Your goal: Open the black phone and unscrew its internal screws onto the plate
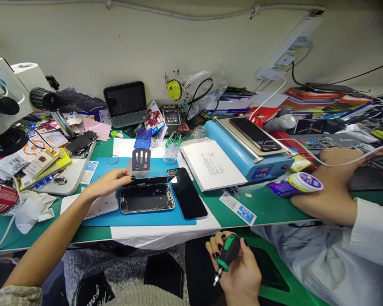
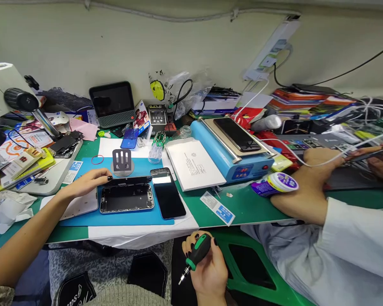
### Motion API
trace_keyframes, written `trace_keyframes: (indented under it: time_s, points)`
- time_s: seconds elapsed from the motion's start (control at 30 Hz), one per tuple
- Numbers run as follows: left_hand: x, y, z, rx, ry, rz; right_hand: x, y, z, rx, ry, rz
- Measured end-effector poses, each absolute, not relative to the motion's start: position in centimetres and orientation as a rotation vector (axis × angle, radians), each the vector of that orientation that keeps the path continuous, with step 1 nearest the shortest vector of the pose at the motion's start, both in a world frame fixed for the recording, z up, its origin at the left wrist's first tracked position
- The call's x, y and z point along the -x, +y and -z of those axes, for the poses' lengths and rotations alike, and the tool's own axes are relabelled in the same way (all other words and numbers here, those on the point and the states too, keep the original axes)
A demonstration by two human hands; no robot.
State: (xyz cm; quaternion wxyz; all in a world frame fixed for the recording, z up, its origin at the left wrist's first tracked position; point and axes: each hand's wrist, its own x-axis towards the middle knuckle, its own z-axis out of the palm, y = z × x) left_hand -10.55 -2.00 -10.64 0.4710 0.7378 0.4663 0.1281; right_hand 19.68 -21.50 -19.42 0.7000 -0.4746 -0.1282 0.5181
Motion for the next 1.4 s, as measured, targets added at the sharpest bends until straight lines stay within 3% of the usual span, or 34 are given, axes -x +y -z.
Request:
trace_keyframes:
  time_s: [0.33, 0.83, 1.4]
  points:
    - [10.5, -1.8, 11.4, -1.773, 1.267, -0.445, -19.2, -21.3, 19.9, 1.038, -0.278, -1.188]
    - [11.4, -2.6, 11.4, -1.667, 1.049, -0.44, -17.9, -21.0, 20.4, 1.08, -0.289, -1.2]
    - [10.7, -2.6, 11.4, -1.787, 1.255, -0.56, -17.8, -21.0, 20.3, 1.089, -0.241, -1.206]
